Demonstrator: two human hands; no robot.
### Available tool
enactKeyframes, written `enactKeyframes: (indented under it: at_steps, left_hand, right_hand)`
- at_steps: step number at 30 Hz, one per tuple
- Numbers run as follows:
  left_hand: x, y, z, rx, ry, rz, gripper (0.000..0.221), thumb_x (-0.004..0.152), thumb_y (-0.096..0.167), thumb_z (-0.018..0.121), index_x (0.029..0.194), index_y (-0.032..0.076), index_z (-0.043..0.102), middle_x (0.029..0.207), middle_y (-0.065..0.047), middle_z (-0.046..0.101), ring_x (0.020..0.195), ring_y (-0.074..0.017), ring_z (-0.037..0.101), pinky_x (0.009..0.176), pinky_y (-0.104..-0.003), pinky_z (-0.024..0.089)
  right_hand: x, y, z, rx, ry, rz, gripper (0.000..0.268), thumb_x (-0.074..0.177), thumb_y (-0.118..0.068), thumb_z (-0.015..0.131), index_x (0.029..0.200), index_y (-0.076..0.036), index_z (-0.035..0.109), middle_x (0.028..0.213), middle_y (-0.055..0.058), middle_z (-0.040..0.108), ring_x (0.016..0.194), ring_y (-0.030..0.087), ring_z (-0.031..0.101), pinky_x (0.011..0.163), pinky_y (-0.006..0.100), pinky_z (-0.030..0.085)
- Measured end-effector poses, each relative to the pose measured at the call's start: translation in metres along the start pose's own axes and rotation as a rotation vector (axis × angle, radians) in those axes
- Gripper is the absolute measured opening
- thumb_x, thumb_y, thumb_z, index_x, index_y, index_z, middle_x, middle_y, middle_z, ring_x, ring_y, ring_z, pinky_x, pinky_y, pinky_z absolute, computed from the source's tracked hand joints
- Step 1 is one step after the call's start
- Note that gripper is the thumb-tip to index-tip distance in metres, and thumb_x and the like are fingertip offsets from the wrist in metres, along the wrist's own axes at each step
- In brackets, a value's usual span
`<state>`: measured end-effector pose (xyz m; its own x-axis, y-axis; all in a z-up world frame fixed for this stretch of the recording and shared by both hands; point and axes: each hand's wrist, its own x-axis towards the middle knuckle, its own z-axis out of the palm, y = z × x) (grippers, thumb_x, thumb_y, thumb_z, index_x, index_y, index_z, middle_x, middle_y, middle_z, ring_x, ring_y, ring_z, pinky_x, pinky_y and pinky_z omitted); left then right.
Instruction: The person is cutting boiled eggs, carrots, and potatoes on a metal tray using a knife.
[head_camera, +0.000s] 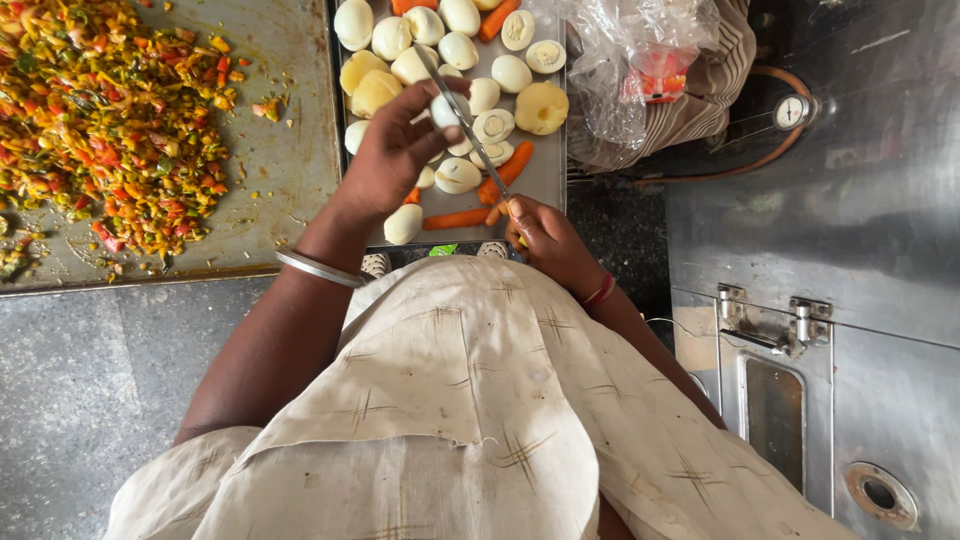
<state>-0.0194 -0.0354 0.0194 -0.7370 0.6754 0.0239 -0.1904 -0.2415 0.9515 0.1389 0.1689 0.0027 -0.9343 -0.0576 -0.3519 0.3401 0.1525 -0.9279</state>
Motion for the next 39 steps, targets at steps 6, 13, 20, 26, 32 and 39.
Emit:
enactKeyframes:
  at_steps: [6,13,20,26,32,39]
  left_hand:
    - [-0.003,-0.004,0.018,-0.025,-0.042,-0.123,0.046,0.101,0.013,0.068,0.144,0.007,0.054,0.134,-0.006,0.063,0.126,-0.0179,0.062,0.108,-0.033,0.054]
    - [0.0,-0.014,0.029,-0.12,-0.098,-0.193,0.051,0.1,0.019,0.068,0.147,0.006,0.051,0.129,-0.007,0.065,0.12,-0.0172,0.062,0.106,-0.034,0.053]
    - [0.002,-0.019,0.029,-0.158,-0.134,-0.231,0.055,0.101,0.02,0.069,0.15,0.003,0.05,0.118,-0.008,0.066,0.112,-0.0167,0.063,0.103,-0.033,0.053]
    - [0.003,-0.017,0.033,-0.199,-0.149,-0.265,0.057,0.099,0.022,0.07,0.149,0.002,0.049,0.129,-0.008,0.069,0.111,-0.0171,0.065,0.102,-0.033,0.054]
    - [0.012,-0.028,0.032,-0.391,-0.163,-0.302,0.057,0.102,0.02,0.062,0.153,0.007,0.039,0.139,-0.008,0.064,0.124,-0.0161,0.063,0.108,-0.032,0.052]
    - [0.022,-0.03,0.032,-0.359,-0.13,-0.322,0.047,0.109,0.023,0.049,0.153,0.008,0.04,0.138,-0.012,0.065,0.128,-0.0177,0.062,0.107,-0.031,0.052]
  right_hand:
    - [-0.001,0.0,-0.001,0.014,0.026,-0.007,0.046,0.112,-0.04,0.037,0.11,-0.004,0.065,0.065,-0.004,0.046,0.057,0.005,0.039,0.054,0.023,0.034]
    - [0.001,0.001,-0.004,0.05,0.061,-0.047,0.049,0.113,-0.042,0.036,0.109,-0.003,0.065,0.068,-0.005,0.048,0.061,0.005,0.041,0.057,0.024,0.036]
    - [0.003,-0.002,-0.003,0.04,0.064,-0.067,0.052,0.113,-0.045,0.034,0.109,-0.004,0.065,0.067,-0.004,0.047,0.061,0.005,0.041,0.058,0.024,0.037]
    - [0.003,-0.004,-0.006,0.058,0.09,-0.078,0.052,0.113,-0.045,0.035,0.11,-0.002,0.065,0.069,-0.003,0.048,0.062,0.006,0.04,0.059,0.024,0.036]
    - [0.009,0.003,-0.01,0.069,0.119,-0.096,0.053,0.114,-0.044,0.034,0.109,-0.002,0.065,0.069,-0.002,0.05,0.061,0.006,0.041,0.058,0.024,0.037]
    - [0.018,0.003,-0.015,0.118,0.125,-0.113,0.052,0.115,-0.044,0.035,0.105,-0.001,0.061,0.073,-0.002,0.052,0.062,0.007,0.044,0.059,0.026,0.038]
